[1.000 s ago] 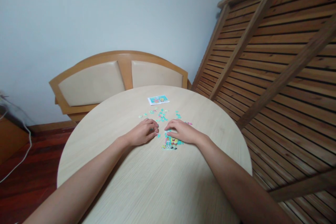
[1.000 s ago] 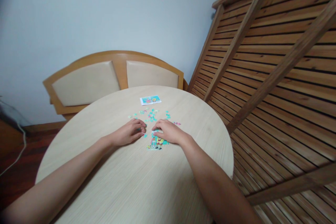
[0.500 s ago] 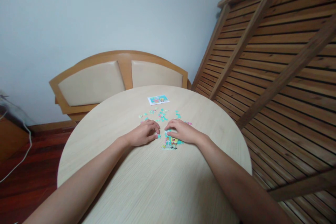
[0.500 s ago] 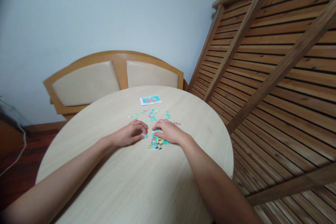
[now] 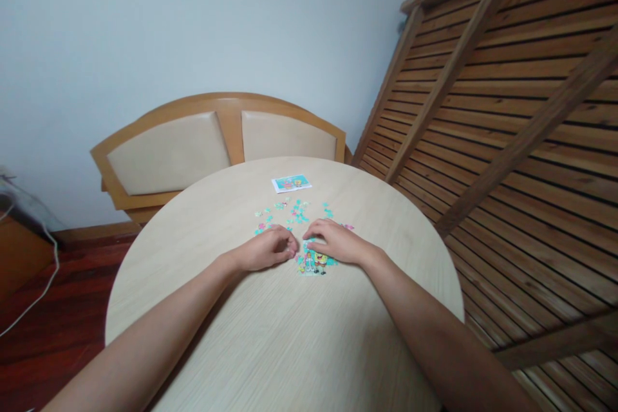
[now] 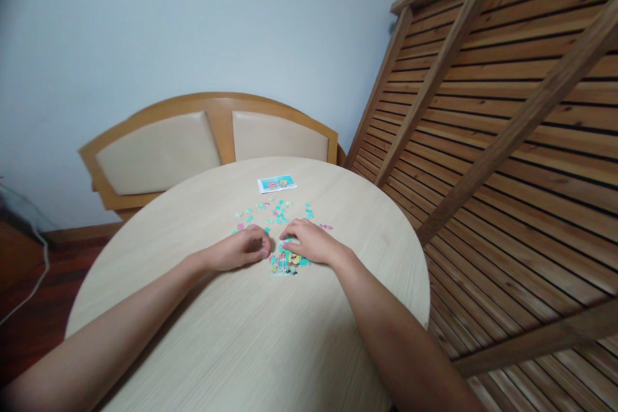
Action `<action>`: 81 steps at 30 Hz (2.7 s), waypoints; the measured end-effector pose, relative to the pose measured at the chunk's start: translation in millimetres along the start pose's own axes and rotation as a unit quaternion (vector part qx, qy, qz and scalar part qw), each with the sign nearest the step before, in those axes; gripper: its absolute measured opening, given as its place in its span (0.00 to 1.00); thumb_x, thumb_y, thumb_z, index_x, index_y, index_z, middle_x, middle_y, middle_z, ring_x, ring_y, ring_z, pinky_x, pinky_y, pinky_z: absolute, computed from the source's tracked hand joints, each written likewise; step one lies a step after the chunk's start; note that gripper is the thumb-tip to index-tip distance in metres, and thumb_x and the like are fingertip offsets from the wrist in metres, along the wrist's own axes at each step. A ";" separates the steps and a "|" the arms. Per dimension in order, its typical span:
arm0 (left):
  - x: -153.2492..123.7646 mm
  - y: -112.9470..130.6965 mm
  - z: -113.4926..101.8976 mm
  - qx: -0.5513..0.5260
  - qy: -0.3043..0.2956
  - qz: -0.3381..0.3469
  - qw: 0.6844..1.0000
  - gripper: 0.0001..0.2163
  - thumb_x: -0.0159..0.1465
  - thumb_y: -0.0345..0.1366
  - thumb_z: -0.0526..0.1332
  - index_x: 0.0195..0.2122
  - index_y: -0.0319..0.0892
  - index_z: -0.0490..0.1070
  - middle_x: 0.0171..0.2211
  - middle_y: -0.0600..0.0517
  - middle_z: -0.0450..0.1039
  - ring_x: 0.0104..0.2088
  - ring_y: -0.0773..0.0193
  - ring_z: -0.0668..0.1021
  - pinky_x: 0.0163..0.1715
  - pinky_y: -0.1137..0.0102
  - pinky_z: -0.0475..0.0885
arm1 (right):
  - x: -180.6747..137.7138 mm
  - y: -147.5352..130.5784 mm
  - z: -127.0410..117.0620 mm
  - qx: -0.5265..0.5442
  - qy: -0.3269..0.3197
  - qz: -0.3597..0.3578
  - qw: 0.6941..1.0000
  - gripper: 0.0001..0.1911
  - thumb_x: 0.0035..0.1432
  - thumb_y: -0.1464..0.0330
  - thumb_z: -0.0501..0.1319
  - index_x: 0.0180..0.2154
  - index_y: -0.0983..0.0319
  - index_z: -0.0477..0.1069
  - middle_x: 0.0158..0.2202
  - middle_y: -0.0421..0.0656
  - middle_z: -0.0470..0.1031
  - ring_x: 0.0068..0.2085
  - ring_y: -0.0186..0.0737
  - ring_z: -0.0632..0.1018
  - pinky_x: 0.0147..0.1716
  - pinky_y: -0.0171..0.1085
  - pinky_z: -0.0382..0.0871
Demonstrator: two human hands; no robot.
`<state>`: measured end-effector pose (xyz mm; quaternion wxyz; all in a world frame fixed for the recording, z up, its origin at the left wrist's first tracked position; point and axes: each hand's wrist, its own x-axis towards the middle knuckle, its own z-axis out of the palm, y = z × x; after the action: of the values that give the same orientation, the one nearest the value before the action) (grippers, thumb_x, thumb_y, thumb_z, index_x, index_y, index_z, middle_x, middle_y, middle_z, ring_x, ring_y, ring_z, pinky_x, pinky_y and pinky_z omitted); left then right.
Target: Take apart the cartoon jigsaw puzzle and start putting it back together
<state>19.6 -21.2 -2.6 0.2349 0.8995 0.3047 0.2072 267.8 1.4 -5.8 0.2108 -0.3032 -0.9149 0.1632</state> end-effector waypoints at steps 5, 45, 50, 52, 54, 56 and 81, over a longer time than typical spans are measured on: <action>-0.4 5.2 1.6 0.025 -0.005 0.029 0.999 0.07 0.64 0.37 0.63 0.41 0.42 0.74 0.38 0.49 0.77 0.40 0.60 0.76 0.46 0.65 0.70 | 0.0 -1.4 -1.5 0.000 -0.006 0.003 1.000 0.11 0.62 0.66 0.64 0.45 0.62 0.77 0.44 0.48 0.78 0.49 0.45 0.76 0.53 0.44 0.66; -0.5 -1.6 -0.2 0.090 0.010 0.056 0.994 0.11 0.68 0.30 0.55 0.45 0.44 0.76 0.43 0.48 0.77 0.45 0.60 0.77 0.50 0.64 0.69 | -0.6 -2.1 -1.8 0.005 -0.008 0.007 1.000 0.11 0.61 0.67 0.64 0.45 0.61 0.77 0.45 0.48 0.78 0.49 0.45 0.76 0.53 0.44 0.66; 1.4 0.7 2.5 0.108 0.017 0.024 0.994 0.08 0.67 0.40 0.61 0.42 0.43 0.75 0.39 0.48 0.77 0.43 0.58 0.77 0.47 0.64 0.70 | -0.3 -2.4 -2.4 0.008 -0.008 0.005 1.000 0.11 0.62 0.67 0.64 0.45 0.62 0.77 0.44 0.48 0.78 0.49 0.45 0.76 0.53 0.44 0.66; 2.4 1.9 2.3 0.100 0.012 0.021 0.995 0.07 0.68 0.39 0.60 0.41 0.43 0.75 0.39 0.48 0.77 0.43 0.58 0.77 0.47 0.64 0.69 | 0.0 -3.0 -3.0 0.008 -0.010 0.007 1.000 0.11 0.62 0.67 0.64 0.45 0.62 0.77 0.45 0.48 0.78 0.49 0.45 0.76 0.53 0.45 0.66; 2.5 2.8 1.3 0.088 0.005 0.015 0.996 0.07 0.68 0.38 0.59 0.42 0.43 0.75 0.39 0.48 0.77 0.42 0.59 0.76 0.47 0.64 0.69 | 0.2 -3.5 -3.5 0.008 -0.012 0.006 1.000 0.10 0.61 0.67 0.64 0.45 0.62 0.77 0.45 0.48 0.78 0.49 0.46 0.76 0.53 0.45 0.65; 2.0 3.2 0.0 0.091 0.007 -0.005 0.996 0.08 0.67 0.38 0.61 0.43 0.43 0.75 0.38 0.48 0.76 0.41 0.58 0.76 0.46 0.64 0.69 | 0.3 -3.6 -3.7 0.009 -0.011 0.005 1.000 0.10 0.61 0.67 0.64 0.45 0.62 0.77 0.45 0.48 0.78 0.49 0.46 0.76 0.53 0.45 0.66; 3.9 3.4 13.2 0.069 0.034 -0.033 0.996 0.07 0.66 0.35 0.60 0.41 0.42 0.75 0.36 0.49 0.77 0.39 0.59 0.76 0.45 0.65 0.69 | 0.0 -5.6 -4.7 0.005 -0.013 0.011 1.000 0.10 0.62 0.67 0.64 0.45 0.62 0.77 0.44 0.48 0.78 0.49 0.45 0.76 0.53 0.44 0.66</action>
<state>30.8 -25.0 -10.4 0.1681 0.8954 0.3557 0.2086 267.3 -2.1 0.7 0.1986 -0.3097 -0.9134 0.1742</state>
